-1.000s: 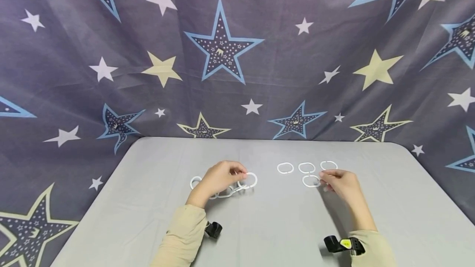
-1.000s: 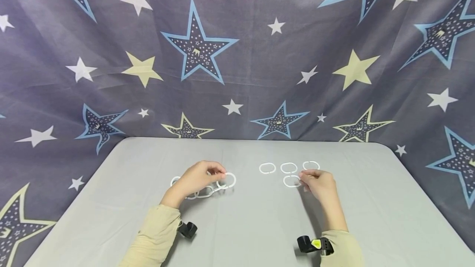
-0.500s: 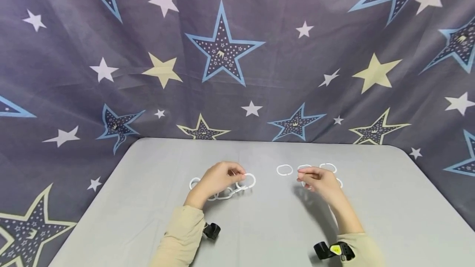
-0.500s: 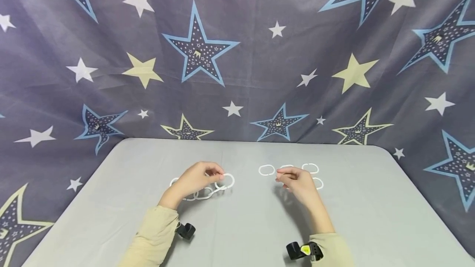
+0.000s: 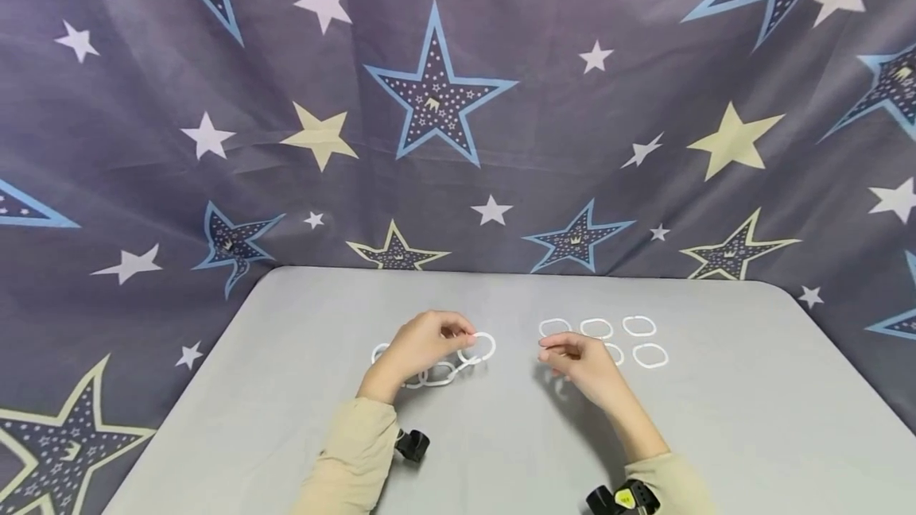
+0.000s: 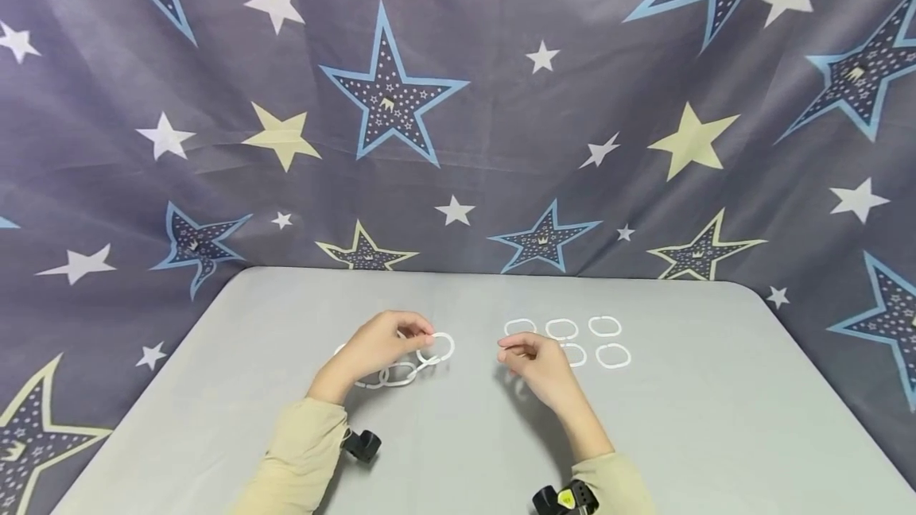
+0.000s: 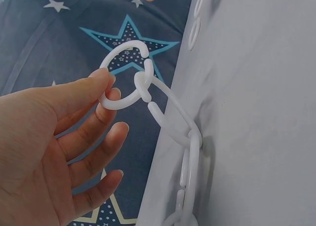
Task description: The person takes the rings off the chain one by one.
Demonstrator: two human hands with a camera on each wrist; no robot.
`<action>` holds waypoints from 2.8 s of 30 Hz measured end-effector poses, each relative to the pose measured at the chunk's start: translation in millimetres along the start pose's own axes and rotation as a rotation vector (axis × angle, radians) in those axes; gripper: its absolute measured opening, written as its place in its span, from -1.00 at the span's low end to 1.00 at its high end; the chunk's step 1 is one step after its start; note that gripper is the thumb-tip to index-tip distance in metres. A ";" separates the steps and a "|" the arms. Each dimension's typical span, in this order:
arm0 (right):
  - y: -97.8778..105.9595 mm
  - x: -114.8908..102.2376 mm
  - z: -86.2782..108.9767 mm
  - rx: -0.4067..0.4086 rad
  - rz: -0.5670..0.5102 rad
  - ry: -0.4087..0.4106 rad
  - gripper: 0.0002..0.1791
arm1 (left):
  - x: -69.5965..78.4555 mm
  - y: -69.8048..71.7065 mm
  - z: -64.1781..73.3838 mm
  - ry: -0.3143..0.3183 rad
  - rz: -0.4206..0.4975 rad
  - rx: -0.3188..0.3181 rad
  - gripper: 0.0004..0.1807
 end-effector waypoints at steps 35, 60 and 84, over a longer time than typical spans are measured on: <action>-95.9 0.2 -40.4 -0.171 -0.243 0.143 -0.62 | 1.0 -0.7 -3.5 -0.005 0.033 0.006 -0.89; -108.6 1.4 -37.6 -0.161 -0.249 0.119 -0.79 | -1.9 6.2 -4.7 -0.015 0.041 0.037 -0.89; -112.5 4.0 -35.3 -0.125 -0.240 0.106 -0.82 | -3.3 8.8 0.0 -0.004 0.020 0.054 -0.87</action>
Point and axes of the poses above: each hand's wrist, its own z-axis away from the middle knuckle, its own y-axis out of the back of the hand, x = y × z, the point moved 10 cm from there along -z, towards the middle knuckle, and after that the axes turned 15 degrees about y, right-handed, at the moved point
